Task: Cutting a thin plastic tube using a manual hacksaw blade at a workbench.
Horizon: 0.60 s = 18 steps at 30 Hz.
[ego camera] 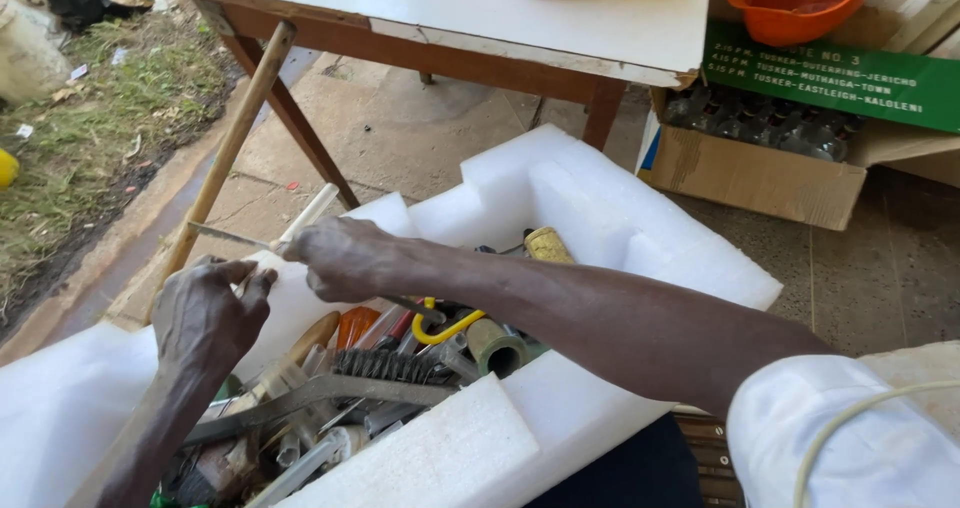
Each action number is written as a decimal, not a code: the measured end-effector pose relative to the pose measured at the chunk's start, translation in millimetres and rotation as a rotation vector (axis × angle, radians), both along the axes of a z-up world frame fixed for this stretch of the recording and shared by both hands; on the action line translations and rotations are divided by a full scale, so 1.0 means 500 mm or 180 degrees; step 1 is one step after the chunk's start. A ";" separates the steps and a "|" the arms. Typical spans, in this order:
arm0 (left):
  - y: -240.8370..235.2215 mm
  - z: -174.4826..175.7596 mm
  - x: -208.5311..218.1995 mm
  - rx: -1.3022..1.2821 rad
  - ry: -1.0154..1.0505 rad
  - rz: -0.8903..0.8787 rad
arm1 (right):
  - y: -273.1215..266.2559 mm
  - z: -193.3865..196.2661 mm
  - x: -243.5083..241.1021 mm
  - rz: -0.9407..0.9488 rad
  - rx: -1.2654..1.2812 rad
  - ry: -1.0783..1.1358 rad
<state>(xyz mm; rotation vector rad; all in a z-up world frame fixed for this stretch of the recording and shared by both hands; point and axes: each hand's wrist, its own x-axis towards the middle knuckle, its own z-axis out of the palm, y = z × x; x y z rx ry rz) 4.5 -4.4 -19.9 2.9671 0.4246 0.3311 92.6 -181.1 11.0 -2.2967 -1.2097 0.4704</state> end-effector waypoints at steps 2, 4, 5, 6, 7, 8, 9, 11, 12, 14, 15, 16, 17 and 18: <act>-0.006 0.015 -0.007 0.0043 0.0139 0.0011 | -0.004 -0.001 -0.001 0.0007 -0.0021 -0.0062; -0.010 0.027 -0.011 0.0083 0.0278 0.0011 | -0.010 0.001 -0.002 0.0003 -0.0042 -0.0125; -0.009 0.030 -0.011 0.0074 0.0341 0.0034 | -0.013 0.004 -0.003 -0.0022 -0.0014 -0.0073; -0.008 0.034 -0.011 0.0065 0.0403 0.0055 | -0.016 0.007 -0.003 -0.0050 0.0014 -0.0022; -0.015 0.050 -0.014 0.0062 0.0406 0.0073 | -0.018 0.018 -0.002 -0.0032 0.0012 -0.0019; -0.022 0.065 -0.018 -0.0330 0.0476 0.0183 | -0.020 0.029 -0.002 -0.0058 0.0008 0.0154; -0.029 0.080 -0.021 -0.0723 0.0544 0.0293 | -0.021 0.039 -0.002 -0.0084 0.0003 0.0328; -0.026 0.084 -0.023 -0.0891 0.0480 0.0351 | -0.036 0.078 -0.005 0.0027 -0.0130 0.0259; -0.024 0.086 -0.028 -0.1046 0.0425 0.0389 | -0.042 0.095 -0.009 0.0117 -0.0250 0.0199; -0.014 0.079 -0.029 -0.1065 0.0416 0.0313 | -0.053 0.123 -0.024 0.0163 -0.0375 0.0137; -0.010 0.077 -0.028 -0.1084 0.0398 0.0212 | -0.059 0.138 -0.029 0.0184 -0.0499 0.0064; -0.010 0.074 -0.028 -0.1086 0.0399 0.0214 | -0.056 0.133 -0.030 0.0186 -0.0501 0.0065; -0.011 0.071 -0.028 -0.1085 0.0351 0.0244 | -0.054 0.128 -0.031 0.0202 -0.0516 0.0014; -0.012 0.067 -0.027 -0.1085 0.0306 0.0269 | -0.052 0.123 -0.031 0.0213 -0.0534 -0.0035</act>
